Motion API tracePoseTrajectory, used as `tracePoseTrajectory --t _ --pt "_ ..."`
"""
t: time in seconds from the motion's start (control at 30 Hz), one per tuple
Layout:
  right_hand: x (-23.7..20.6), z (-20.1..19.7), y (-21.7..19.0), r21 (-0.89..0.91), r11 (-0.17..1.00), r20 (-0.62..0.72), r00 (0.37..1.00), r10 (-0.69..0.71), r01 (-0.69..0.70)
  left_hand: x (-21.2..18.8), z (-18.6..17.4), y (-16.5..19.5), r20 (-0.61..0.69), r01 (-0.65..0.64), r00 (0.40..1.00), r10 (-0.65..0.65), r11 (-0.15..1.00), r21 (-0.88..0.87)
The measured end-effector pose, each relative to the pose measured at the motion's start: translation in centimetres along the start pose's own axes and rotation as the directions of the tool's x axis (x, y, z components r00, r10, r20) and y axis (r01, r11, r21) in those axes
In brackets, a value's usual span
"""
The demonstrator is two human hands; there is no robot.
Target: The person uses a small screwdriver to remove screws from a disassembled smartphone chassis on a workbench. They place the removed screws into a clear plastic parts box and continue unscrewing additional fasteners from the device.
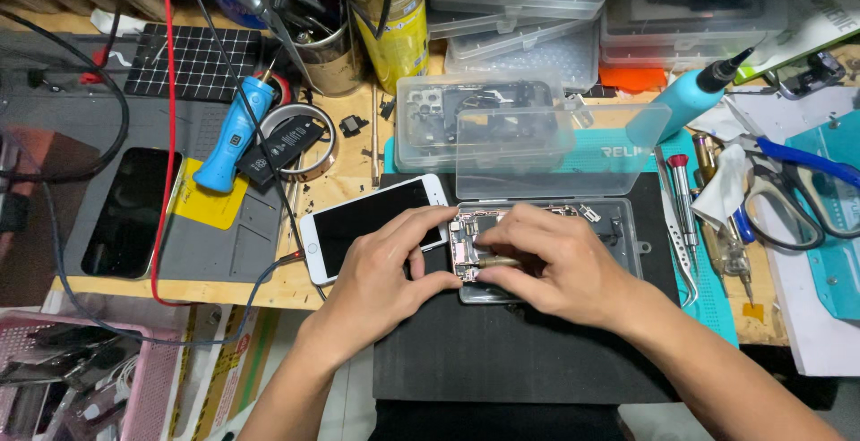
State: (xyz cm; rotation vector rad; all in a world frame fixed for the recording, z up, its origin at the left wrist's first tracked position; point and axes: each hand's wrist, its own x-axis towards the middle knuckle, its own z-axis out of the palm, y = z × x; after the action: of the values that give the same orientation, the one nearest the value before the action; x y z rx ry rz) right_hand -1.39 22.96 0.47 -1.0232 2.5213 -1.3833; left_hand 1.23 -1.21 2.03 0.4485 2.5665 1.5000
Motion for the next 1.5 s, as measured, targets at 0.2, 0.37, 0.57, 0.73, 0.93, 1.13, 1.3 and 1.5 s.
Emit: tracePoseTrajectory --t 0.2,0.37,0.57,0.73,0.93,1.13,1.3,1.5 --pt "0.2 0.2 0.1 -0.056 0.995 -0.038 0.996 -0.081 0.079 0.0 0.0 0.0 0.002 0.003 1.0 -0.003 1.0 0.006" --pt "0.2 0.2 0.1 -0.057 0.997 -0.042 0.998 -0.054 0.051 0.0 0.0 -0.1 0.003 0.002 1.0 -0.002 1.0 0.002" --pt "0.1 0.1 0.2 -0.003 1.0 -0.006 1.0 0.002 -0.002 0.2 -0.2 -0.4 0.008 -0.053 0.999 0.053 0.998 0.018" --pt "0.2 0.1 0.0 -0.046 0.998 -0.026 0.999 -0.046 0.045 0.5 -0.2 -0.6 0.026 -0.056 0.998 0.056 0.998 0.016" --pt "0.2 0.2 -0.3 -0.023 0.999 -0.027 0.999 -0.028 0.028 0.5 -0.4 -0.6 0.042 -0.042 0.998 0.041 0.999 0.015" --pt "0.2 0.2 -0.1 0.013 1.0 -0.016 1.0 -0.026 0.026 0.7 -0.6 -0.9 0.059 -0.086 0.994 0.087 0.996 -0.015" --pt "-0.2 0.3 0.2 0.06 0.998 -0.031 0.999 -0.012 0.014 0.9 -0.7 -1.0 0.046 -0.118 0.992 0.119 0.993 -0.015" --pt "-0.2 0.5 0.7 -0.023 0.998 -0.054 0.997 -0.055 0.054 1.0 -0.7 -0.9 0.051 -0.059 0.997 0.059 0.998 0.009"
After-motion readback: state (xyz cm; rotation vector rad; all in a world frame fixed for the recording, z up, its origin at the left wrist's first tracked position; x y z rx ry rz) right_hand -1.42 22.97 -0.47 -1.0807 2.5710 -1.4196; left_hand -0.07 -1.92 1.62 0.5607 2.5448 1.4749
